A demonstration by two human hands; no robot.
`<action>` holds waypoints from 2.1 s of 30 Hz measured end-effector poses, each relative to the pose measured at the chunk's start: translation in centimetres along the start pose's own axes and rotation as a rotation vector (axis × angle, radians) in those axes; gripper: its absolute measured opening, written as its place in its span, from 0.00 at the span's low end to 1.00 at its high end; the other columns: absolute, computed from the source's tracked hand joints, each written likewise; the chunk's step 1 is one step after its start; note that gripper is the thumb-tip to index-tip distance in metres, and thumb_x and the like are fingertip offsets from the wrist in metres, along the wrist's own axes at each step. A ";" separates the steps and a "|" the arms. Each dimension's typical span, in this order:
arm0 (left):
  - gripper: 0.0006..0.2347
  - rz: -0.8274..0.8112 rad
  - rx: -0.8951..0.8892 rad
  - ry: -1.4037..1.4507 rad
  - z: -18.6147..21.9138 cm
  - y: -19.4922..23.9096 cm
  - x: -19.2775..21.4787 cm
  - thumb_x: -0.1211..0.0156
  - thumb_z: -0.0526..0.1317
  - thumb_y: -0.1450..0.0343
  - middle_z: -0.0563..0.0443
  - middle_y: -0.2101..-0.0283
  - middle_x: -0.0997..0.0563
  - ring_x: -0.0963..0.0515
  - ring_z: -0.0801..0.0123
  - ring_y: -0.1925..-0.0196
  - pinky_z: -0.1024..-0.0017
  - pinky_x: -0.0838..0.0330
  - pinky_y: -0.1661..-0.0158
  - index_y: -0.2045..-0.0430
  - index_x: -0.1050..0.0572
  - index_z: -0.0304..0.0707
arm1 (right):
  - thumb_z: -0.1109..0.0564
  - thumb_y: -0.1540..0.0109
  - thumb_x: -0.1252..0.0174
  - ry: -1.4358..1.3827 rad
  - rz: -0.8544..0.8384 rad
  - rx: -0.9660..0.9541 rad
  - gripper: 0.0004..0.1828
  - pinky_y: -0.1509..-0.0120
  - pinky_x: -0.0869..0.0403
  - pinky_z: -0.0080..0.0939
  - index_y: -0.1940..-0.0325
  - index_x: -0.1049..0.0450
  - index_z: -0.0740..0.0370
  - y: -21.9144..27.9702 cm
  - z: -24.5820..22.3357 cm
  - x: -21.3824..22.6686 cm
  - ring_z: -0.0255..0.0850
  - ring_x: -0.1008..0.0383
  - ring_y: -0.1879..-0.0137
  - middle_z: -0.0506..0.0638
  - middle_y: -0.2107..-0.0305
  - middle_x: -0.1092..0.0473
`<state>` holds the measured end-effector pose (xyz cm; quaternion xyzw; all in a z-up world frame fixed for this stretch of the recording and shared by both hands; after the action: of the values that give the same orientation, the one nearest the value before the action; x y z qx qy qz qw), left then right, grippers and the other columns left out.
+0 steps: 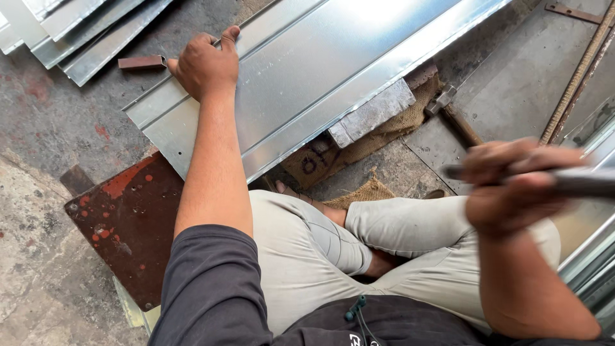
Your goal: The person uses a hammer to flatten and shape the edge of a long metal sheet while sitting on the floor.
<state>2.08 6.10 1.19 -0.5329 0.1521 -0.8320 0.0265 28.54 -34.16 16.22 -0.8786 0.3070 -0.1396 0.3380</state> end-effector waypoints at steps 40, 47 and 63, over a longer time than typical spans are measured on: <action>0.24 0.037 0.001 0.009 0.9 0.2 -0.3 0.35 0.66 0.34 0.52 0.85 0.21 0.22 0.62 0.78 0.60 0.39 0.56 0.88 0.22 0.47 | 0.55 0.31 0.43 0.786 -0.559 -0.813 0.09 0.66 0.31 0.49 0.54 0.28 0.64 8.2 8.6 -4.7 0.52 0.26 0.72 0.62 0.75 0.27; 0.24 0.013 0.021 0.059 1.7 0.5 -0.9 0.34 0.63 0.32 0.51 0.83 0.20 0.21 0.60 0.77 0.60 0.39 0.54 0.90 0.23 0.46 | 0.47 0.24 0.49 0.314 -0.135 -0.196 0.16 0.75 0.35 0.33 0.51 0.34 0.64 -1.2 -1.6 -1.2 0.31 0.37 0.80 0.48 0.75 0.33; 0.23 0.030 -0.013 0.062 2.7 0.0 -1.6 0.34 0.63 0.33 0.48 0.82 0.18 0.19 0.57 0.76 0.57 0.39 0.52 0.89 0.22 0.44 | 0.52 0.28 0.45 0.434 -0.163 -0.394 0.12 0.71 0.34 0.36 0.49 0.32 0.64 1.3 1.2 -1.4 0.37 0.34 0.75 0.52 0.72 0.30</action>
<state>5.25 5.85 0.82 -0.5048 0.1661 -0.8466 0.0309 27.42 -33.39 14.38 -0.8987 0.3218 -0.2884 0.0755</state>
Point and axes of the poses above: each hand's wrist, its own y-axis away from the middle knuckle, its own x-axis out of the back of the hand, z = x × y, the point moved 6 cm from there along -y, towards the middle knuckle
